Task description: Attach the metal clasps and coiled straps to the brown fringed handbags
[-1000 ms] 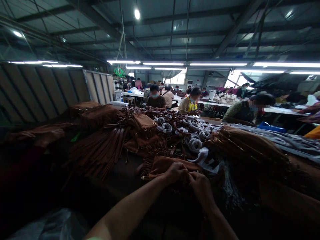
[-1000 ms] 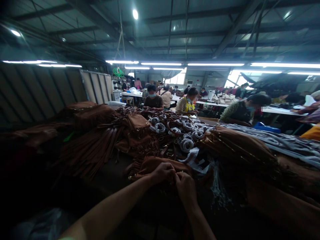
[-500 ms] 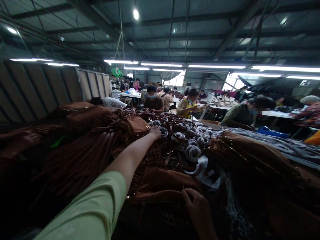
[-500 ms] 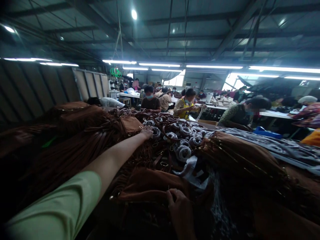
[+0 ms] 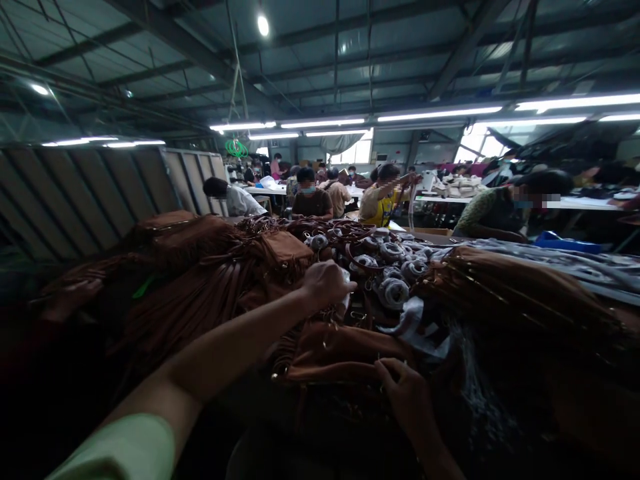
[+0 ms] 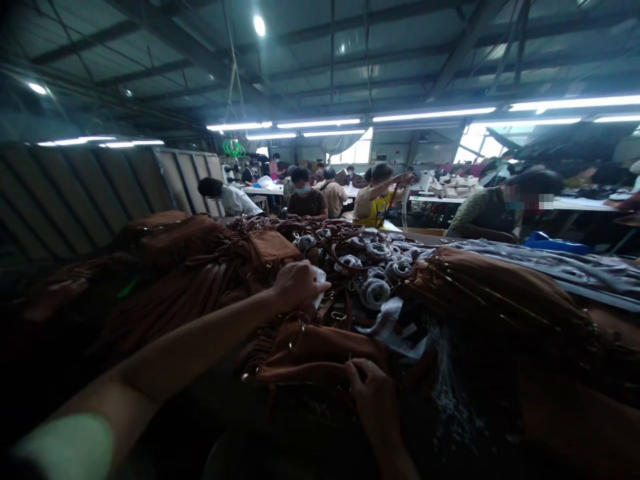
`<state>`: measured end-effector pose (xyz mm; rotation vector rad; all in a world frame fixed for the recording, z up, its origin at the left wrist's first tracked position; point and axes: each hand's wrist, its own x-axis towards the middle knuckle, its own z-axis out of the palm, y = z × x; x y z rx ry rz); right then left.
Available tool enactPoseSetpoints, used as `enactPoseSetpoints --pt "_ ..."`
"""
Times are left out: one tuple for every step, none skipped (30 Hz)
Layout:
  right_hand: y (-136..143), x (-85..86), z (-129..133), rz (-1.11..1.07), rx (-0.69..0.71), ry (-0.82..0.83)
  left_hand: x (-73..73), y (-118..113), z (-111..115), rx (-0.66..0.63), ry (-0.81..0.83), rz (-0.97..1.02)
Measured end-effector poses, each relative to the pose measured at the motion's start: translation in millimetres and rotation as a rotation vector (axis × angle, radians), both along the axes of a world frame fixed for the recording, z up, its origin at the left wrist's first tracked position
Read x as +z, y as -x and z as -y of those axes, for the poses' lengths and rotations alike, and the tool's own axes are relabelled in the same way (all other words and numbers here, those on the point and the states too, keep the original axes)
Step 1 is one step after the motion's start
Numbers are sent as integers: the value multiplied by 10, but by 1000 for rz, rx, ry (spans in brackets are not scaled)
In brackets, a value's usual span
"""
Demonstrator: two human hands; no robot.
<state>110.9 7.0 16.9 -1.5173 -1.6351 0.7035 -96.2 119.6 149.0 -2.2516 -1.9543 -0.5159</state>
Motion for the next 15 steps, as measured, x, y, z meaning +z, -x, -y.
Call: enactPoseSetpoints --pt "2 11 3 0 -3 1 -104 -106 163 50 63 39" --pt "5 21 8 2 -6 3 -222 -199 305 65 138 73" --pt "9 30 13 5 -12 6 -341 -271 424 56 213 105" --pt "13 37 19 11 -16 6 -450 -316 522 26 273 135" --pt "18 42 24 17 -16 4 -538 -332 600 -11 316 157" --pt "22 45 29 21 -12 -1 -600 -321 660 -59 338 162" --pt "25 48 33 20 -7 -9 -636 -287 707 -121 339 146" --pt "26 51 35 17 -4 -16 -650 -239 742 -197 325 107" --pt "26 54 36 10 -2 -20 -648 -186 771 -275 305 51" --pt "23 57 35 1 -2 -20 -640 -136 795 -346 291 -14" --pt "18 60 33 -7 -4 -17 -631 -97 818 -397 284 -74" --pt "11 62 30 -14 -4 -12 -627 -73 839 -409 279 -116" --pt "3 64 26 -22 -5 -7 -630 -66 861 -379 274 -133" --pt "-7 64 22 -31 -5 -3 -639 -74 882 -326 265 -127" --pt "-16 62 17 -43 -5 -2 -653 -94 903 -261 251 -107"
